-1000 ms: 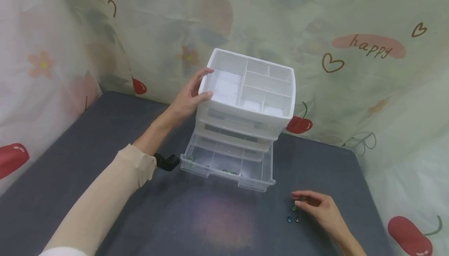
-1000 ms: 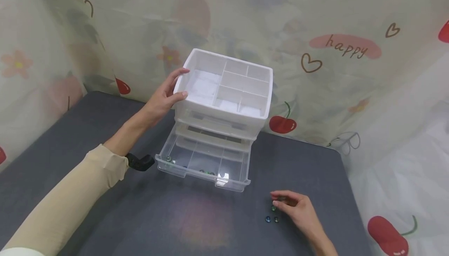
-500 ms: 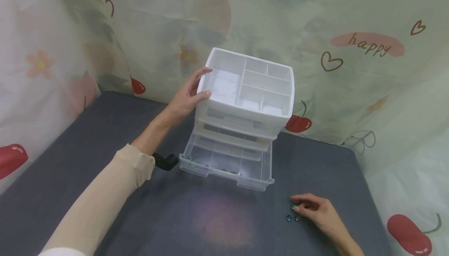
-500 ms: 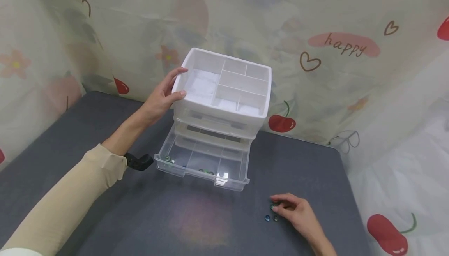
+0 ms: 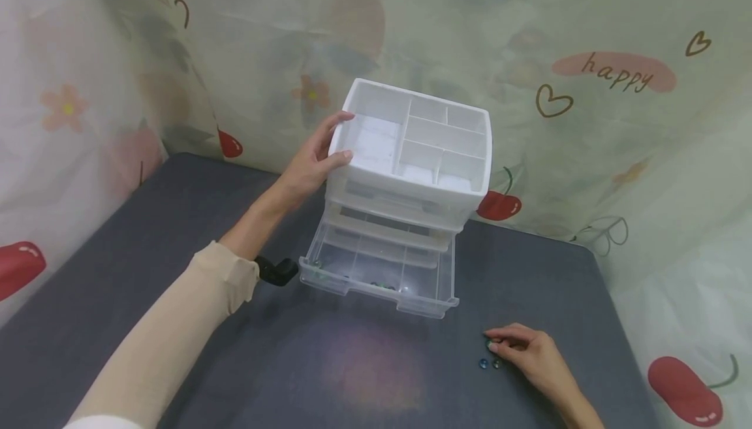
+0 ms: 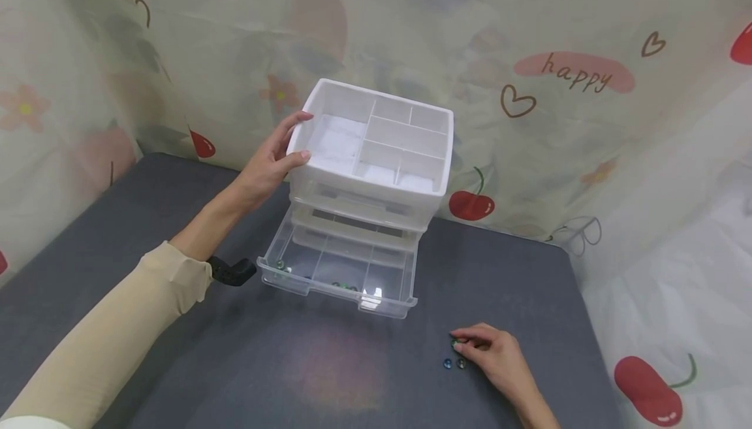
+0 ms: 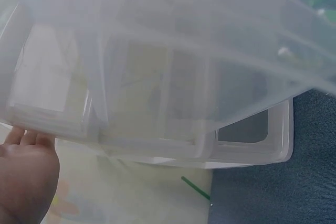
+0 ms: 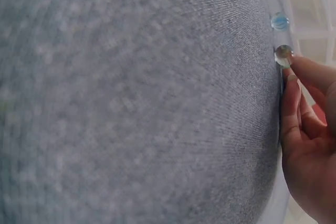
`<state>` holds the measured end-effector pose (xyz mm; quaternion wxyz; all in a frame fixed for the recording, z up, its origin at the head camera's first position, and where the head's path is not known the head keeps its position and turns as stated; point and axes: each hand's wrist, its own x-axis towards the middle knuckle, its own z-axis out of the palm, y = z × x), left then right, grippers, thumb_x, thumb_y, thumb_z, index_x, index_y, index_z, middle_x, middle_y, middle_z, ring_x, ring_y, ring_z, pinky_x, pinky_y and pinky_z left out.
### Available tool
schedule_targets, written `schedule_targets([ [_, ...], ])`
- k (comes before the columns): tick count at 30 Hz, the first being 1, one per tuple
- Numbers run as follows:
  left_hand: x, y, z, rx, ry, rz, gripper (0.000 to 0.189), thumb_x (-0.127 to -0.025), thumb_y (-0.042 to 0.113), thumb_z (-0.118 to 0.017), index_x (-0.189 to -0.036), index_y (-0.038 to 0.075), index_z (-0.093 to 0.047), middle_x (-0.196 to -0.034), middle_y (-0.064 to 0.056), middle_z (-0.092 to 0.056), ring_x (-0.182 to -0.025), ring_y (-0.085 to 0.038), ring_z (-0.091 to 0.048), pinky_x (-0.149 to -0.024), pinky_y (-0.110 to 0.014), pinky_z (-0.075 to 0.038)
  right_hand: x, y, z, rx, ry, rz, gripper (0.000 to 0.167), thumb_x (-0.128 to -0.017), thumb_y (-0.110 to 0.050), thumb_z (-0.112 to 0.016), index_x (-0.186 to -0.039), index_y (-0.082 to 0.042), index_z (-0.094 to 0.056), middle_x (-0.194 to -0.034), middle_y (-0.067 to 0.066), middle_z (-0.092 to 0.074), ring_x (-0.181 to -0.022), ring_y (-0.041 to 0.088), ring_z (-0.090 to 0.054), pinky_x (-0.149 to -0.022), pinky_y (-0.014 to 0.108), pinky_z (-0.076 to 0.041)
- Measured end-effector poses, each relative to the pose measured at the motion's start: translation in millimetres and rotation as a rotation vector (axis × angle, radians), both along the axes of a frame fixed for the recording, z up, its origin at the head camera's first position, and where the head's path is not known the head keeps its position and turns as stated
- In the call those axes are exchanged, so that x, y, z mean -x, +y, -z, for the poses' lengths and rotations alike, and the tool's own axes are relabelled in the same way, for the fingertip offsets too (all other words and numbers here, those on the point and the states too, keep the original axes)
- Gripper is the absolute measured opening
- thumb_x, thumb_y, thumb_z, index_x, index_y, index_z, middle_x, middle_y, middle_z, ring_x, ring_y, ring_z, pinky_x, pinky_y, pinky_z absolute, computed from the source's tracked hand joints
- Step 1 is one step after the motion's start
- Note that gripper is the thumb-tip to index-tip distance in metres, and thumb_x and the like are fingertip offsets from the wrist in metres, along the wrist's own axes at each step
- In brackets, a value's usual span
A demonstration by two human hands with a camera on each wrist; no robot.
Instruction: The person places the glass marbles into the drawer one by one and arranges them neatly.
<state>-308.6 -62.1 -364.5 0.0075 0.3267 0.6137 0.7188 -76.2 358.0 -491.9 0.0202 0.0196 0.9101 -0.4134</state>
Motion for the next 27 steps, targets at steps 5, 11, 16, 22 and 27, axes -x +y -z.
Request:
schedule_targets([
  [5,0.3,0.3,-0.3,0.002,0.011,-0.002,0.058,-0.1,-0.001,-0.052,-0.152,0.01,-0.03,-0.158,-0.02,-0.025,-0.13,-0.029,-0.039,-0.095,-0.033,-0.039,1.0,2.6,4.1,-0.098,0.113,-0.055,0.012,-0.084,-0.024,-0.081,-0.096,-0.024,-0.08,-0.091,-0.01,-0.072,-0.083,0.004,-0.065,-0.071,0.02,-0.049],
  [11,-0.5,-0.1,0.1,-0.002,0.002,-0.004,0.057,-0.1,0.0,-0.052,-0.152,0.01,-0.031,-0.156,-0.02,-0.028,-0.128,-0.027,-0.042,-0.094,-0.033,-0.04,1.7,2.8,3.3,-0.048,0.035,0.003,0.012,-0.086,-0.03,-0.078,-0.096,-0.023,-0.08,-0.091,-0.007,-0.073,-0.078,0.008,-0.066,-0.069,0.025,-0.052],
  [16,1.6,0.0,1.1,-0.01,-0.008,0.004,0.058,-0.099,-0.001,-0.053,-0.152,0.011,-0.031,-0.153,-0.023,-0.032,-0.125,-0.026,-0.043,-0.093,-0.032,-0.04,6.3,0.8,-3.3,0.096,0.04,0.041,0.018,-0.089,-0.018,-0.075,-0.1,-0.003,-0.076,-0.087,0.006,-0.074,-0.069,0.014,-0.067,-0.062,0.03,-0.055],
  [22,0.4,0.7,0.3,-0.022,-0.004,0.007,0.058,-0.099,-0.003,-0.053,-0.151,0.008,-0.032,-0.155,-0.023,-0.029,-0.125,-0.027,-0.043,-0.092,-0.031,-0.041,13.0,-2.6,-18.9,0.155,0.11,0.01,0.021,-0.091,-0.011,-0.073,-0.104,0.005,-0.072,-0.089,0.012,-0.074,-0.071,0.017,-0.069,-0.063,0.032,-0.056],
  [27,-1.2,-0.4,-0.1,-0.015,0.004,-0.004,0.058,-0.099,-0.003,-0.053,-0.151,0.008,-0.032,-0.156,-0.022,-0.028,-0.128,-0.027,-0.042,-0.093,-0.031,-0.04,18.3,-6.3,-36.0,0.122,0.055,0.069,0.034,-0.091,-0.026,-0.074,-0.113,0.0,-0.073,-0.099,0.014,-0.074,-0.08,0.015,-0.07,-0.07,0.029,-0.056],
])
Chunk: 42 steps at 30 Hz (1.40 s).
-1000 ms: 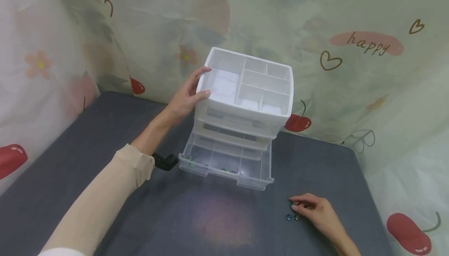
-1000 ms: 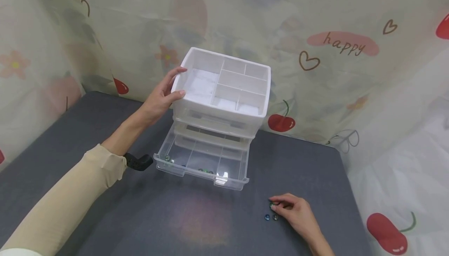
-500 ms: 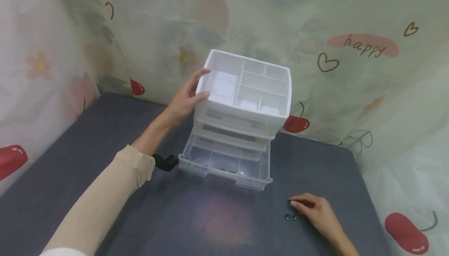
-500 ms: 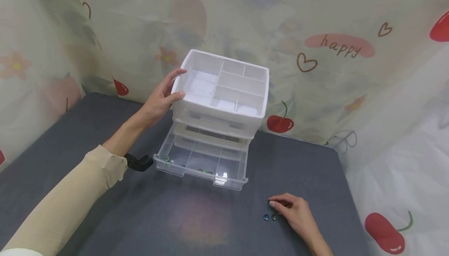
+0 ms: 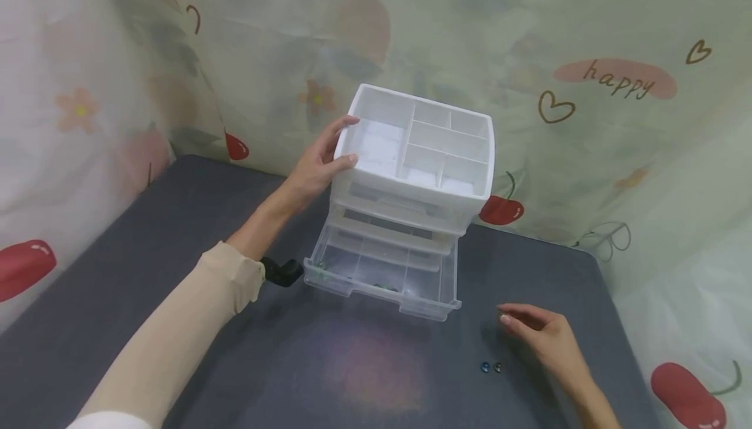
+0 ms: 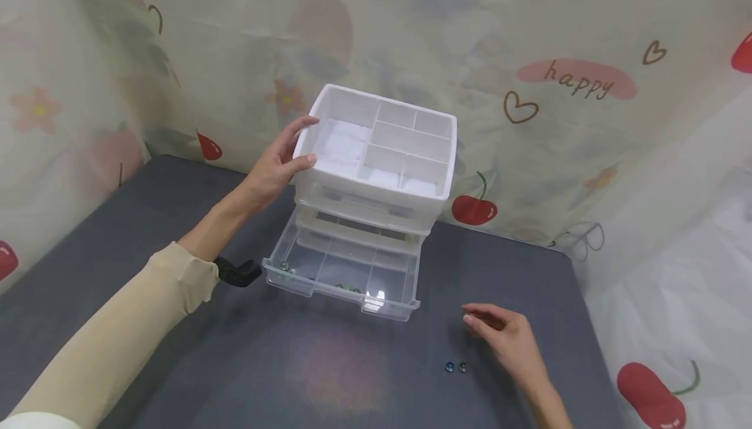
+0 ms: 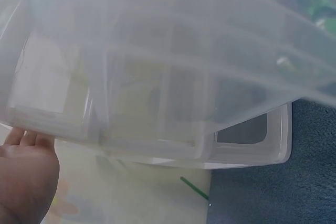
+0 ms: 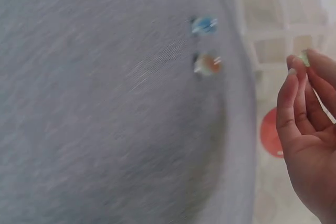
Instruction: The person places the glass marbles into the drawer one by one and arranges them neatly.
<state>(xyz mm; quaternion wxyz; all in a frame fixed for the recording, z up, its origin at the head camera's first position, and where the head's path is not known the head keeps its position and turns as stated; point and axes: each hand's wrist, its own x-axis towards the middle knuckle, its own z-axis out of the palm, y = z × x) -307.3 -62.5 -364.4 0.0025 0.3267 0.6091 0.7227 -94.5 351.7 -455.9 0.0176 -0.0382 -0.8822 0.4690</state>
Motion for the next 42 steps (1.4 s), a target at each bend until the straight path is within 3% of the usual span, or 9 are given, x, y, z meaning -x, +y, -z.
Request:
schedule_targets([
  [4,0.3,0.3,0.2,0.0,-0.004,-0.002,0.058,-0.099,-0.003,-0.053,-0.151,0.009,-0.032,-0.155,-0.023,-0.029,-0.127,-0.028,-0.042,-0.093,-0.032,-0.04,1.2,-3.7,-12.7,-0.026,0.024,-0.004,0.036,-0.093,-0.032,-0.07,-0.116,-0.003,-0.073,-0.097,0.015,-0.074,-0.08,0.019,-0.069,-0.072,0.027,-0.054],
  [11,1.1,0.6,0.8,0.004,-0.002,-0.001,0.057,-0.099,-0.002,-0.053,-0.151,0.009,-0.032,-0.155,-0.022,-0.029,-0.128,-0.028,-0.042,-0.093,-0.033,-0.04,4.9,-13.1,-26.3,-0.033,0.093,-0.04,0.027,-0.095,-0.028,-0.068,-0.113,-0.008,-0.075,-0.088,0.014,-0.072,-0.077,0.021,-0.066,-0.072,0.028,-0.053],
  [19,2.0,0.8,1.2,0.017,-0.011,-0.006,0.058,-0.1,-0.001,-0.053,-0.152,0.011,-0.031,-0.158,-0.018,-0.026,-0.132,-0.03,-0.039,-0.095,-0.034,-0.039,11.7,-24.9,-42.7,0.035,0.087,-0.074,0.029,-0.095,-0.026,-0.069,-0.115,-0.006,-0.073,-0.096,0.008,-0.074,-0.084,0.028,-0.068,-0.076,0.026,-0.053],
  [28,0.5,1.0,0.5,0.021,0.001,-0.017,0.057,-0.1,0.0,-0.053,-0.151,0.01,-0.031,-0.155,-0.021,-0.029,-0.128,-0.03,-0.042,-0.093,-0.035,-0.04,19.1,-42.3,-57.0,0.109,0.111,-0.149,0.026,-0.095,-0.021,-0.069,-0.115,-0.005,-0.072,-0.09,0.008,-0.073,-0.088,0.019,-0.07,-0.078,0.027,-0.053],
  [36,2.5,2.5,-1.2,0.013,0.003,-0.017,0.057,-0.099,-0.001,-0.054,-0.15,0.01,-0.033,-0.155,-0.021,-0.03,-0.131,-0.03,-0.041,-0.094,-0.035,-0.04,28.6,-59.3,-72.0,0.168,0.15,-0.208,0.023,-0.094,-0.012,-0.069,-0.115,-0.001,-0.071,-0.088,0.006,-0.073,-0.084,0.019,-0.069,-0.075,0.028,-0.055],
  [42,0.6,-0.1,-0.2,0.018,-0.004,-0.012,0.057,-0.099,-0.002,-0.054,-0.15,0.01,-0.033,-0.157,-0.02,-0.026,-0.133,-0.03,-0.038,-0.095,-0.033,-0.04,37.9,-77.1,-76.5,0.229,0.152,-0.263,0.026,-0.093,-0.008,-0.07,-0.115,0.006,-0.069,-0.097,0.004,-0.075,-0.083,0.017,-0.07,-0.076,0.03,-0.056],
])
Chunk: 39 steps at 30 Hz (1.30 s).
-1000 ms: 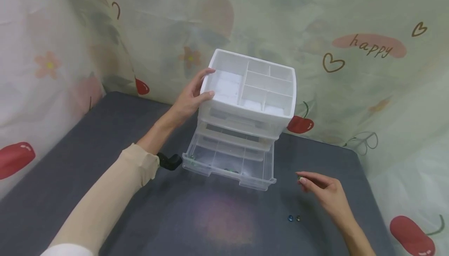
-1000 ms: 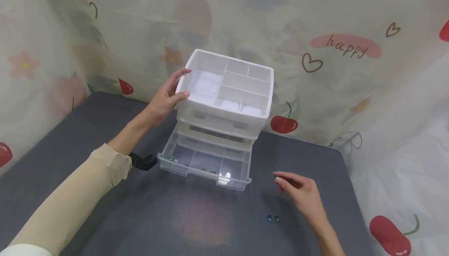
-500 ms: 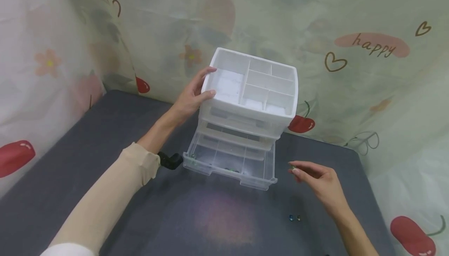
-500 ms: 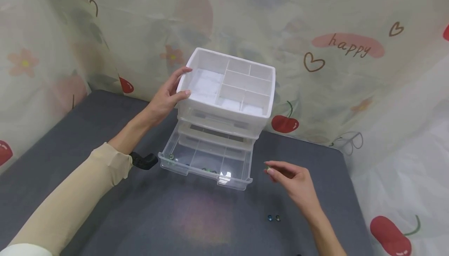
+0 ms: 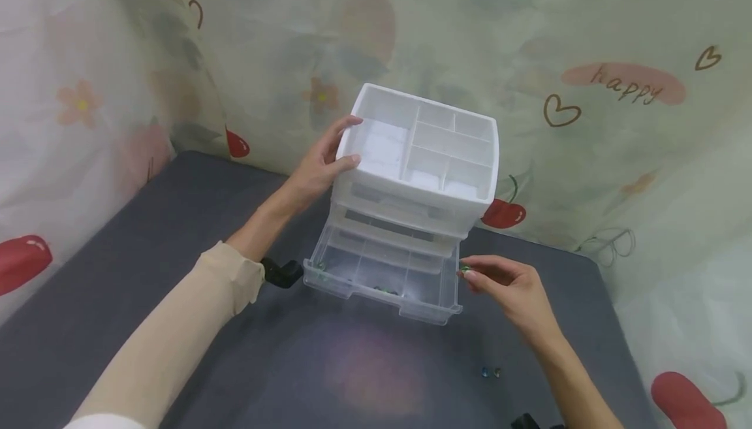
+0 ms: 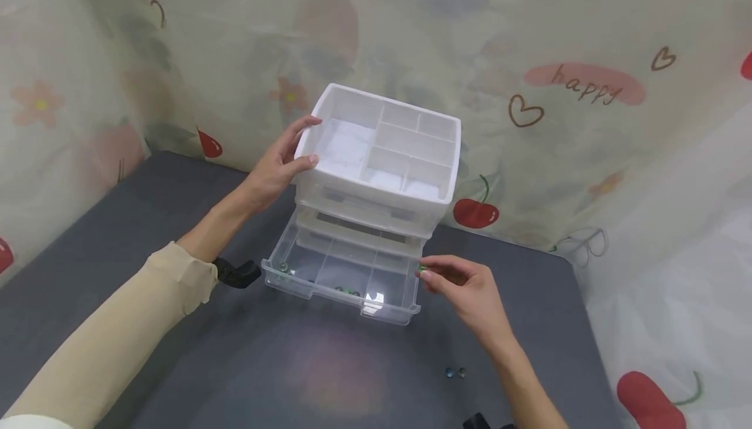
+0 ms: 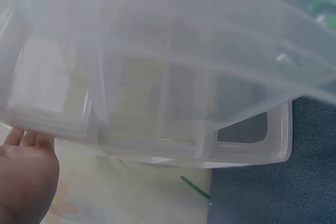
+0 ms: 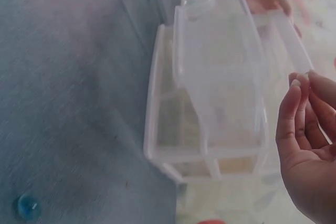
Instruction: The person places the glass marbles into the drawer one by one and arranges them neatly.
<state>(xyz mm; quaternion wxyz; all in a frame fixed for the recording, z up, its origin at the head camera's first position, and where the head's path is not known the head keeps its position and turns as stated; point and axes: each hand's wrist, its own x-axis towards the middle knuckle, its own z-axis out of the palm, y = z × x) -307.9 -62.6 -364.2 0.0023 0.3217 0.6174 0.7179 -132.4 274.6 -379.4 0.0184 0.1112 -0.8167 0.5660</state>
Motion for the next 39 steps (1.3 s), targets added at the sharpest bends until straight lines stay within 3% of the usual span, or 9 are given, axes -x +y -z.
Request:
schedule_targets([
  [8,-3.4,-3.8,2.2,0.017,0.015,-0.022,0.057,-0.099,-0.003,-0.054,-0.15,0.009,-0.032,-0.156,-0.021,-0.027,-0.133,-0.03,-0.039,-0.094,-0.032,-0.041,11.5,-22.7,-0.3,0.071,-0.042,-0.034,0.029,-0.091,-0.009,-0.073,-0.115,0.007,-0.068,-0.099,0.011,-0.074,-0.081,0.02,-0.071,-0.077,0.035,-0.057],
  [17,-1.7,-5.8,0.3,0.019,0.01,-0.038,0.057,-0.1,-0.001,-0.054,-0.151,0.01,-0.032,-0.158,-0.017,-0.026,-0.137,-0.028,-0.036,-0.096,-0.035,-0.039,34.0,-53.4,-6.0,0.019,-0.063,-0.048,0.027,-0.089,-0.012,-0.075,-0.112,0.002,-0.071,-0.097,0.016,-0.074,-0.081,0.025,-0.072,-0.077,0.039,-0.057],
  [23,-1.1,-6.6,0.1,0.01,0.019,-0.035,0.056,-0.099,-0.001,-0.054,-0.15,0.01,-0.033,-0.155,-0.021,-0.029,-0.132,-0.029,-0.04,-0.093,-0.035,-0.041,46.5,-69.1,-6.9,-0.004,-0.111,-0.06,0.027,-0.088,-0.012,-0.076,-0.111,0.002,-0.071,-0.099,0.021,-0.072,-0.082,0.024,-0.073,-0.078,0.037,-0.057],
  [32,-0.5,-4.4,0.7,0.005,0.016,-0.043,0.056,-0.099,-0.001,-0.055,-0.149,0.01,-0.034,-0.151,-0.022,-0.034,-0.126,-0.028,-0.044,-0.091,-0.036,-0.043,56.7,-81.5,-3.1,0.024,-0.178,-0.098,0.03,-0.089,-0.011,-0.076,-0.114,0.005,-0.069,-0.104,0.027,-0.07,-0.087,0.031,-0.072,-0.079,0.039,-0.057],
  [39,-0.3,-0.1,2.9,0.01,0.008,-0.029,0.057,-0.099,-0.001,-0.055,-0.15,0.01,-0.033,-0.153,-0.02,-0.033,-0.128,-0.026,-0.043,-0.092,-0.035,-0.043,66.1,-88.5,2.7,0.021,-0.228,-0.125,0.031,-0.089,-0.011,-0.076,-0.115,0.004,-0.069,-0.103,0.023,-0.071,-0.086,0.025,-0.072,-0.079,0.036,-0.057],
])
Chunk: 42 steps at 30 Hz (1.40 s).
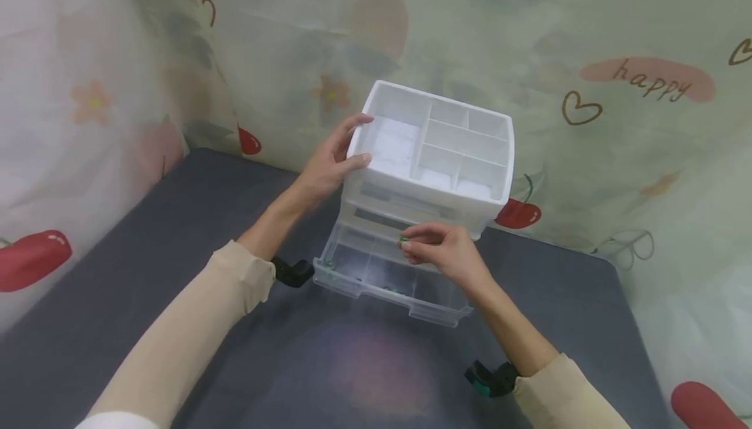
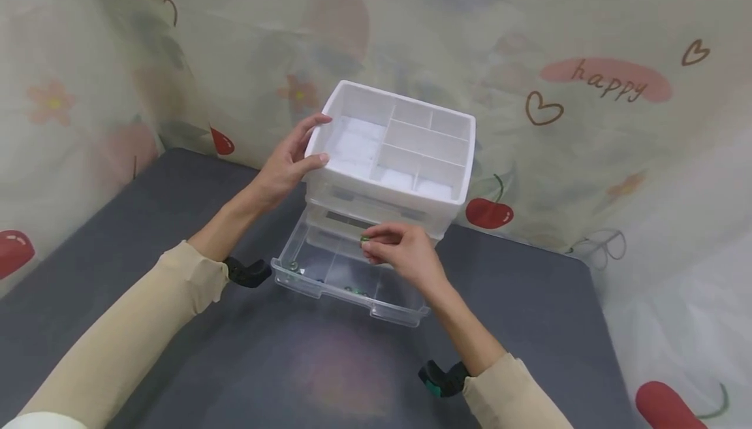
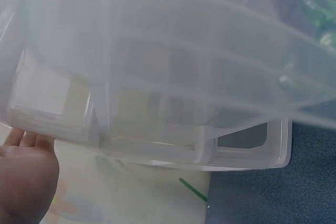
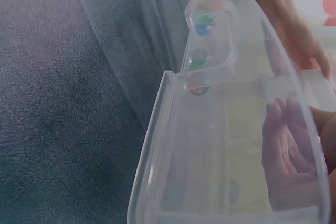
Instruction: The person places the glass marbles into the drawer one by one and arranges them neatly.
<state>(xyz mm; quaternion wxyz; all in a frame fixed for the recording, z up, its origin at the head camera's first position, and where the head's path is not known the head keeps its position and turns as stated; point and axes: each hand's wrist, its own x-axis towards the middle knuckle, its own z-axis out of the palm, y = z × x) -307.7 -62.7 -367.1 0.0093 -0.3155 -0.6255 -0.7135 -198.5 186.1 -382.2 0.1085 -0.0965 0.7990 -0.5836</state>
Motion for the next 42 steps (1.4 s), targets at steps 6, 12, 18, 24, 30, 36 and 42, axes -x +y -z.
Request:
schedule_targets([
  [6,-0.5,2.3,-1.2,-0.017,-0.023,0.007,0.056,-0.099,0.0,-0.055,-0.15,0.011,-0.034,-0.153,-0.019,-0.034,-0.126,-0.025,-0.044,-0.091,-0.035,-0.043,11.6,-6.2,5.8,-0.024,-0.037,-0.044,0.028,-0.088,-0.005,-0.075,-0.113,0.006,-0.069,-0.097,0.018,-0.073,-0.092,0.037,-0.071,-0.079,0.038,-0.057],
  [12,-0.3,1.5,-4.7,-0.021,-0.036,0.005,0.056,-0.099,0.001,-0.055,-0.15,0.013,-0.034,-0.152,-0.019,-0.033,-0.127,-0.025,-0.044,-0.091,-0.036,-0.042,18.5,-14.1,8.9,-0.052,-0.063,-0.06,0.026,-0.09,-0.004,-0.073,-0.113,0.008,-0.069,-0.096,0.021,-0.073,-0.083,0.027,-0.073,-0.08,0.043,-0.056],
  [18,0.3,1.2,-6.8,-0.008,-0.02,0.004,0.056,-0.099,0.002,-0.054,-0.15,0.012,-0.033,-0.155,-0.019,-0.031,-0.131,-0.027,-0.041,-0.094,-0.036,-0.041,20.1,-18.8,13.7,-0.102,-0.074,-0.045,0.022,-0.09,0.001,-0.071,-0.11,0.01,-0.069,-0.094,0.021,-0.074,-0.079,0.025,-0.073,-0.08,0.048,-0.055],
  [24,1.4,-0.2,-5.7,-0.02,-0.02,0.005,0.056,-0.099,0.0,-0.054,-0.15,0.011,-0.033,-0.154,-0.019,-0.03,-0.131,-0.028,-0.04,-0.094,-0.036,-0.041,21.8,-21.6,16.1,-0.149,-0.093,-0.037,0.02,-0.089,-0.001,-0.072,-0.107,0.008,-0.07,-0.092,0.018,-0.074,-0.078,0.024,-0.073,-0.076,0.044,-0.057],
  [30,0.9,-1.2,-1.2,-0.013,-0.013,0.0,0.056,-0.099,0.0,-0.055,-0.15,0.011,-0.033,-0.155,-0.019,-0.031,-0.132,-0.027,-0.041,-0.094,-0.036,-0.041,21.1,-19.9,18.2,-0.191,-0.125,-0.041,0.019,-0.09,-0.005,-0.073,-0.106,0.005,-0.073,-0.09,0.015,-0.075,-0.075,0.021,-0.073,-0.074,0.042,-0.057],
  [36,-0.6,0.3,0.5,-0.005,-0.016,0.004,0.057,-0.099,0.001,-0.055,-0.151,0.011,-0.033,-0.155,-0.019,-0.031,-0.132,-0.027,-0.041,-0.093,-0.035,-0.042,18.6,-16.6,19.2,-0.234,-0.139,-0.035,0.021,-0.091,-0.01,-0.073,-0.109,0.002,-0.075,-0.088,0.013,-0.075,-0.074,0.018,-0.072,-0.076,0.043,-0.057],
  [42,-1.1,1.1,0.0,-0.001,-0.027,0.006,0.058,-0.099,0.001,-0.055,-0.152,0.012,-0.033,-0.156,-0.018,-0.03,-0.135,-0.027,-0.039,-0.095,-0.035,-0.041,17.2,-16.8,17.7,-0.191,-0.172,-0.025,0.025,-0.092,-0.011,-0.072,-0.112,0.004,-0.073,-0.086,0.012,-0.075,-0.074,0.018,-0.072,-0.076,0.044,-0.057],
])
